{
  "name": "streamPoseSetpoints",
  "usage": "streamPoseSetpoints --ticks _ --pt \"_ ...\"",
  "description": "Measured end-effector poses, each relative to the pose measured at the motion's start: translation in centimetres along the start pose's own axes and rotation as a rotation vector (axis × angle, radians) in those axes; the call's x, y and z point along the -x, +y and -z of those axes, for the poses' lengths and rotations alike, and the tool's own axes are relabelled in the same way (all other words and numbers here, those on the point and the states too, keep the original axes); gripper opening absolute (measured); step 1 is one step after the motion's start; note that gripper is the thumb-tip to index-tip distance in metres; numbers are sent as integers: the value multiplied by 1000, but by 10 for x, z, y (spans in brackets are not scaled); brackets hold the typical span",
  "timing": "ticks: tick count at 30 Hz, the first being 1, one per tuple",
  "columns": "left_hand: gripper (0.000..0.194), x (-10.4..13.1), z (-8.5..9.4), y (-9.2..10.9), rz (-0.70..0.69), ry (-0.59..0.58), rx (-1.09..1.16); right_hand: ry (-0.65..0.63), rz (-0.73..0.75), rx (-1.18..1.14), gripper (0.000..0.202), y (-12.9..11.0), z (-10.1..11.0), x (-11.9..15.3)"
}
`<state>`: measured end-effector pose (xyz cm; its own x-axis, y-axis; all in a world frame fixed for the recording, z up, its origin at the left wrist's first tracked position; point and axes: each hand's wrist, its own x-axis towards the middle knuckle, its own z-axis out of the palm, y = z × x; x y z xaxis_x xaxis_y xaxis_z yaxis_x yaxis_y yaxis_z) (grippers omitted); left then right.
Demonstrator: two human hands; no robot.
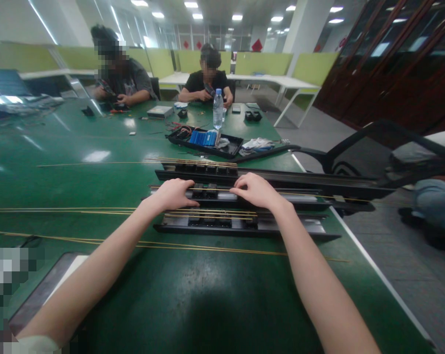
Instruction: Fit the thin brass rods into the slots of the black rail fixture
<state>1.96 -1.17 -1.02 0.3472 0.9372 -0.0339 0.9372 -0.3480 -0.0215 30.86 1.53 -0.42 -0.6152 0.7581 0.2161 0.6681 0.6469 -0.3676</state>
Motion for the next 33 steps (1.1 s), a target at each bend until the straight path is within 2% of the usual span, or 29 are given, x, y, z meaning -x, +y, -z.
streamPoseSetpoints --ticks 21,33 --pt "66 3 -1 -1 20 5 17 -95 -81 -130 26 6 5 5" --pt "61 8 -2 -2 25 6 33 -131 -94 -123 28 5 7 6"
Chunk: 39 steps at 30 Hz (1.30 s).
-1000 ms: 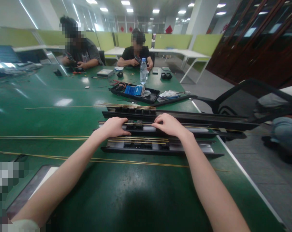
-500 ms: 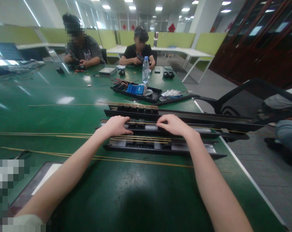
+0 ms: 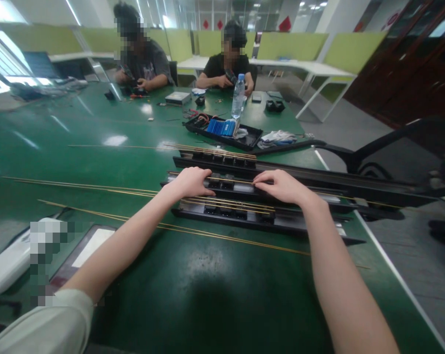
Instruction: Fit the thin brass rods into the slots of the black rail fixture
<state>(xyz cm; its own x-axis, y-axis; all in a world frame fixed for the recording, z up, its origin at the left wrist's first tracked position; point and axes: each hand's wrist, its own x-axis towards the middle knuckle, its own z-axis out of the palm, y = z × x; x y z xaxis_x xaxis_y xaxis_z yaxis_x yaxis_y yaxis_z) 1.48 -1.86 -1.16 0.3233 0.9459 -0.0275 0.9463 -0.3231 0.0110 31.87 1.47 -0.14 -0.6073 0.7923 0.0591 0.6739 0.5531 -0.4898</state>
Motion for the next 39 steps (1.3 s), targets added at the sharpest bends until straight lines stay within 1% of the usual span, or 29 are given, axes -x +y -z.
streamPoseSetpoints --ticks 4,10,13,18,21,25,30,39 --pt "62 0 0 -1 -13 9 5 6 -5 6 29 0 -3 -1" --pt "61 0 -2 -1 -27 25 -4 154 4 68 33 -12 -15 -7" --pt "62 -1 -3 -1 -26 29 -4 187 14 82 33 -18 -20 -10" --pt "62 -2 -2 -1 -26 21 -11 234 29 117 33 -23 -21 -12" --pt "62 -3 0 0 -24 24 -18 236 48 141 33 -27 -23 -15" --pt "58 -3 2 2 -10 8 -26 191 80 178 29 -37 -30 -20" --pt "58 -4 1 3 -38 43 -45 192 51 264 29 -49 -38 -26" --pt "62 -7 -1 1 -34 40 -42 212 16 286 30 -49 -41 -28"
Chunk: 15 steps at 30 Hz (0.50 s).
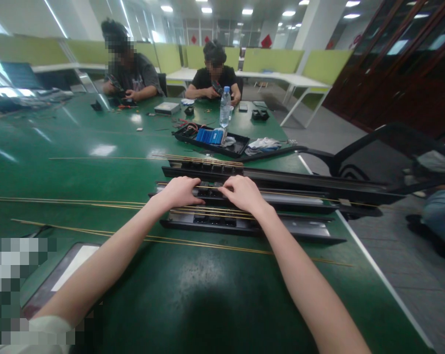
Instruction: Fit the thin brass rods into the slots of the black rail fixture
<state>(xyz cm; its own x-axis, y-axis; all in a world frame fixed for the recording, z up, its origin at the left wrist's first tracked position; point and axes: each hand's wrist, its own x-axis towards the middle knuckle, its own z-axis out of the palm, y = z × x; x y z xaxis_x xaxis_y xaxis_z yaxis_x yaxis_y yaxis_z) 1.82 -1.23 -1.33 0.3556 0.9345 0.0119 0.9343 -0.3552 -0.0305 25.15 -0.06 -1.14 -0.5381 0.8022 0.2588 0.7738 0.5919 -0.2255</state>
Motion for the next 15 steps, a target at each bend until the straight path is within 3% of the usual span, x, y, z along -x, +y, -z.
streamPoseSetpoints --ticks 15 --pt "62 0 0 0 -5 9 2 -15 7 -32 31 9 0 0"
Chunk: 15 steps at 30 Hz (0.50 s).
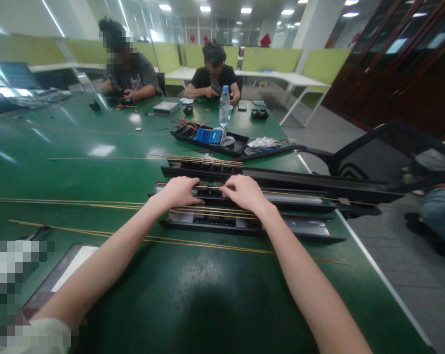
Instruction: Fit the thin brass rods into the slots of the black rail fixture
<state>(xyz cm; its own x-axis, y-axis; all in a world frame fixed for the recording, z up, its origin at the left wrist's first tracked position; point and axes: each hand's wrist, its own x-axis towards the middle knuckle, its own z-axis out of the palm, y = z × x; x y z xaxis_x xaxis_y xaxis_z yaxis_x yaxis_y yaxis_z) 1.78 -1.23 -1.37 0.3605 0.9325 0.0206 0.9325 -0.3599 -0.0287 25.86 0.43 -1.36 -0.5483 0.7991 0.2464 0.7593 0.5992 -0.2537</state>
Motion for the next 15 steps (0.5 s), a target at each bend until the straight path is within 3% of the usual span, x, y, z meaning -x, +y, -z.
streamPoseSetpoints --ticks 15 --pt "62 0 0 0 19 -24 -5 -14 4 -3 31 6 2 1"
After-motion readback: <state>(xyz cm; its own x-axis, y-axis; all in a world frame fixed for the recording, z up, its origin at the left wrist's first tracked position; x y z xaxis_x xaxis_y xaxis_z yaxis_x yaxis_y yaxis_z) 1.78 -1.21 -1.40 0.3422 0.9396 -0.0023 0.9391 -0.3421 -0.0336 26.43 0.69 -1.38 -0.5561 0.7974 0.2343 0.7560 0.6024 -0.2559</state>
